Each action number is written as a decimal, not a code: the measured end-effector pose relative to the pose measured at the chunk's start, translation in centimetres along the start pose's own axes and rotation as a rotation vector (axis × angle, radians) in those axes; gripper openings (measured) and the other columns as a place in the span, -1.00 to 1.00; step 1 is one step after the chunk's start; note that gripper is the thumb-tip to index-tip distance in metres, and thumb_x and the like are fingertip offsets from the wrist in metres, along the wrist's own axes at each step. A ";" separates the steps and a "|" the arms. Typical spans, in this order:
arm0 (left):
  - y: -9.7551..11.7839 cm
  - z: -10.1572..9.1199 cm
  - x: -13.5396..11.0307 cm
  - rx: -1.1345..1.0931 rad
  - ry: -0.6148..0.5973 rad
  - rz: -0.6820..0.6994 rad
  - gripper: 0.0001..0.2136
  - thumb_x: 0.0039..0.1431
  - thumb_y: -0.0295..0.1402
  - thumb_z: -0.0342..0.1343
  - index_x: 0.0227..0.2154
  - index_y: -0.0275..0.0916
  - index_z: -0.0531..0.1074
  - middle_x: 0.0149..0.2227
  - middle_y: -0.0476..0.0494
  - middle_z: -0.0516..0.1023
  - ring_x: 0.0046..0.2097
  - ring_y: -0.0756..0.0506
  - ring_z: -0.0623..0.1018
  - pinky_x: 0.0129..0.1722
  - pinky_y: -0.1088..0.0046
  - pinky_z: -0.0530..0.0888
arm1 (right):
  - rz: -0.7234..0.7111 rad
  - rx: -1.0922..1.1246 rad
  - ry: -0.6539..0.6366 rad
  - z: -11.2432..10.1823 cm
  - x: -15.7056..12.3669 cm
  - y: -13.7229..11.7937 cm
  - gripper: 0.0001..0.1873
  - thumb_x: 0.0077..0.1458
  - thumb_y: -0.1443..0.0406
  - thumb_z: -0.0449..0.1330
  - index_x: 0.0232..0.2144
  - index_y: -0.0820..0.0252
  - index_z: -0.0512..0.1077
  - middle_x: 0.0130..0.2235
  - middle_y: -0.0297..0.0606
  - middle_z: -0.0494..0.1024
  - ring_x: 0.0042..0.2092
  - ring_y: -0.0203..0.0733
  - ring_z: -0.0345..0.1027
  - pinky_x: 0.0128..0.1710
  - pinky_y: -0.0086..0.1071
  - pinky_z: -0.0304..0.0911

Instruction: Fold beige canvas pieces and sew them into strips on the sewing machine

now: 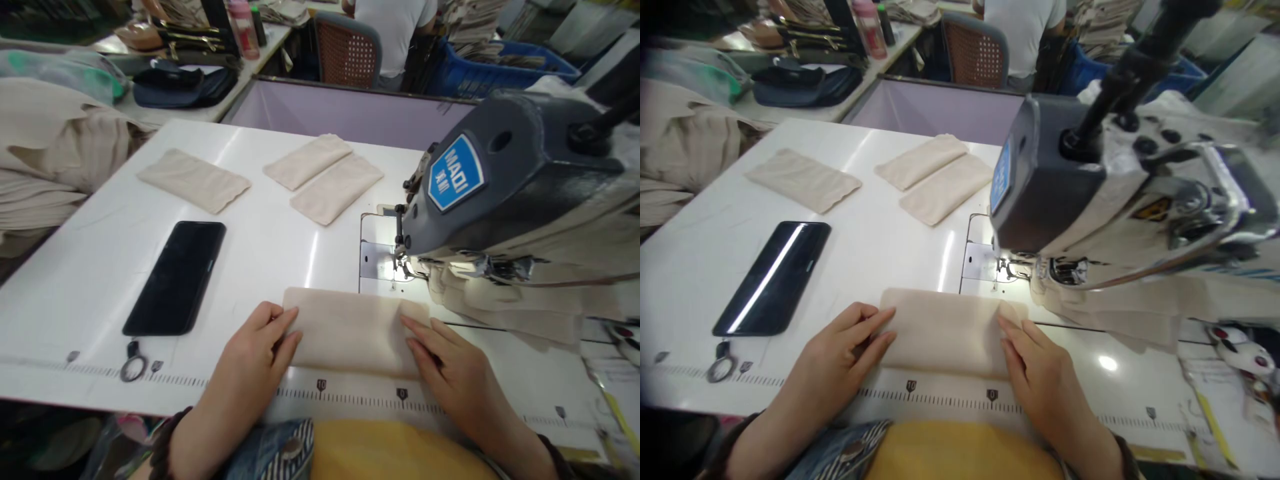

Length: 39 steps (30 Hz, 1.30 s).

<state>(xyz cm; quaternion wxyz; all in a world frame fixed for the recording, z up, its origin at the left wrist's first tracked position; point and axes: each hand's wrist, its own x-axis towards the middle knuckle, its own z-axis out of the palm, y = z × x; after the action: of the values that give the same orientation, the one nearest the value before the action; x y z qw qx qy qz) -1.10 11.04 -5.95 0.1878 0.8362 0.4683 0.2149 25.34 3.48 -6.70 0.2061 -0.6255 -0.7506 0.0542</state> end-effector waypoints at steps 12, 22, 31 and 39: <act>-0.9 0.5 -0.2 0.100 0.025 0.076 -0.68 0.27 -0.24 -0.15 -0.18 -0.33 0.41 -0.30 -0.07 0.36 -0.32 0.03 0.45 -0.25 0.60 0.41 | 0.090 0.122 -0.048 -0.5 0.3 -0.6 -0.67 0.16 0.40 -0.05 -0.13 0.40 0.43 -0.28 -0.06 0.49 -0.30 -0.15 0.40 -0.31 -0.36 0.37; -0.9 0.4 -0.1 0.128 0.028 0.099 -0.67 0.28 -0.22 -0.18 -0.19 -0.34 0.40 -0.31 -0.07 0.35 -0.32 0.04 0.45 -0.24 0.60 0.42 | 0.096 0.149 -0.051 -0.6 0.6 -0.7 -0.68 0.16 0.41 -0.06 -0.12 0.41 0.42 -0.31 -0.08 0.47 -0.32 -0.16 0.38 -0.33 -0.35 0.35; -1.2 0.6 -0.4 0.113 0.016 0.043 -0.69 0.26 -0.18 -0.16 -0.17 -0.24 0.39 -0.31 -0.04 0.37 -0.34 0.01 0.47 -0.28 0.54 0.45 | 0.136 0.167 -0.071 -0.7 0.7 -1.0 -0.67 0.15 0.40 -0.08 -0.12 0.37 0.41 -0.32 -0.10 0.47 -0.32 -0.16 0.38 -0.34 -0.34 0.36; -1.2 0.8 -0.4 0.118 0.018 0.023 -0.67 0.25 -0.13 -0.17 -0.17 -0.22 0.38 -0.30 -0.09 0.40 -0.30 -0.05 0.47 -0.23 0.43 0.45 | 0.274 0.155 -0.087 -0.8 1.1 -1.3 -0.70 0.12 0.41 -0.01 -0.13 0.29 0.41 -0.33 -0.18 0.47 -0.33 -0.17 0.38 -0.33 -0.34 0.32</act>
<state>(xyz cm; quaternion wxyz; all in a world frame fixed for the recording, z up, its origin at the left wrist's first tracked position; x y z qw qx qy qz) -1.66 11.19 -7.30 0.1315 0.8492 0.4722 0.1964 24.36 4.10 -5.24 0.2118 -0.7013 -0.6599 0.1666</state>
